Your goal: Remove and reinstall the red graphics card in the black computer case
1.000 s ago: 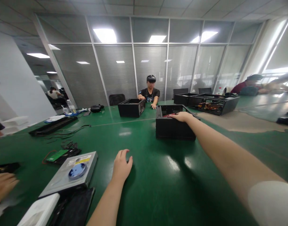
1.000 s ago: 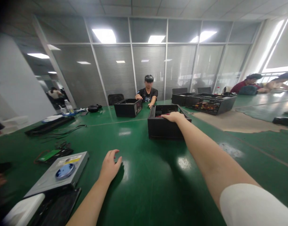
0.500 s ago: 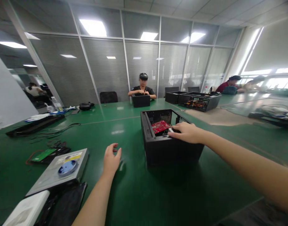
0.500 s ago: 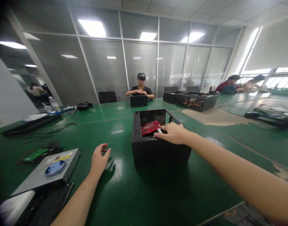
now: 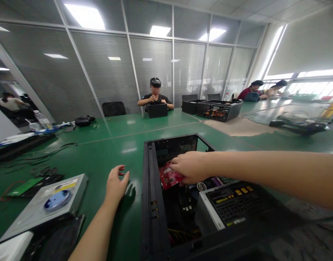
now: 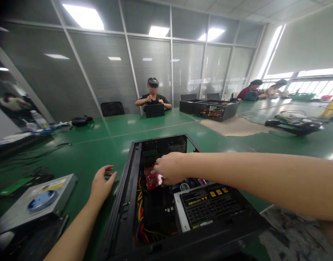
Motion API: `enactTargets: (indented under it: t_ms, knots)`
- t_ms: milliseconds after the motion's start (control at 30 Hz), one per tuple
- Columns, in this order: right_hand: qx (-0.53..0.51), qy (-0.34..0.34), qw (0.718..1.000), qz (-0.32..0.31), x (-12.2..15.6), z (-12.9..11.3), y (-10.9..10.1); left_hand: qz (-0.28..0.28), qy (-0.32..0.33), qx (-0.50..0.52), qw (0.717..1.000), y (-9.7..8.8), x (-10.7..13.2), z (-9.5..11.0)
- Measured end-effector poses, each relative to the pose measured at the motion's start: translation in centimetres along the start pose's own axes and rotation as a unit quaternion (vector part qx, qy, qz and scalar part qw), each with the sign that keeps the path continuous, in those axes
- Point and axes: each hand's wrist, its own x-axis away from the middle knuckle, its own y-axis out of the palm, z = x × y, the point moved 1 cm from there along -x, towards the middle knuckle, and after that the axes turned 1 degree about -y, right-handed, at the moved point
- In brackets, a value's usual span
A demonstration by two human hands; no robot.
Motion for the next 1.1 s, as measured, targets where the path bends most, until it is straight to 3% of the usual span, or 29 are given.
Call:
enactTargets:
  t_ms: [100,167,333,500,667,733,867,1000,1100]
  knots:
    - [0.072,0.03,0.994,-0.071,-3.5,-0.6,2.1,-0.014,0.015,-0.016,1.0,-0.3,0.1,0.2]
    - [0.087,0.028,0.992,-0.084,-4.6,-0.5,3.2,-0.029,0.035,-0.02,0.999,-0.2,0.2,0.8]
    - [0.07,0.024,0.997,-0.035,-4.8,1.1,3.9,-0.081,0.05,-0.01,0.995,0.7,0.5,2.3]
    - [-0.002,0.134,0.988,0.082,-3.6,3.9,1.3,-0.089,0.059,0.004,0.994,0.7,0.6,2.4]
    - [-0.044,0.137,0.972,0.184,-2.4,6.6,-0.1,-0.076,0.033,0.013,0.996,0.4,0.5,2.1]
    - [-0.055,0.149,0.969,0.191,-2.6,7.2,0.2,-0.071,0.027,0.015,0.997,0.4,0.5,2.1]
    - [-0.034,0.141,0.982,0.12,-3.8,7.0,1.6,-0.049,0.031,0.015,0.998,0.1,0.6,2.3]
    - [0.063,0.164,0.976,0.127,-4.2,6.1,1.9,0.005,0.041,0.03,0.999,-2.6,0.5,4.8]
    - [0.062,0.206,0.968,0.127,-3.9,6.1,1.7,0.078,0.035,0.064,0.994,-7.2,1.1,10.0]
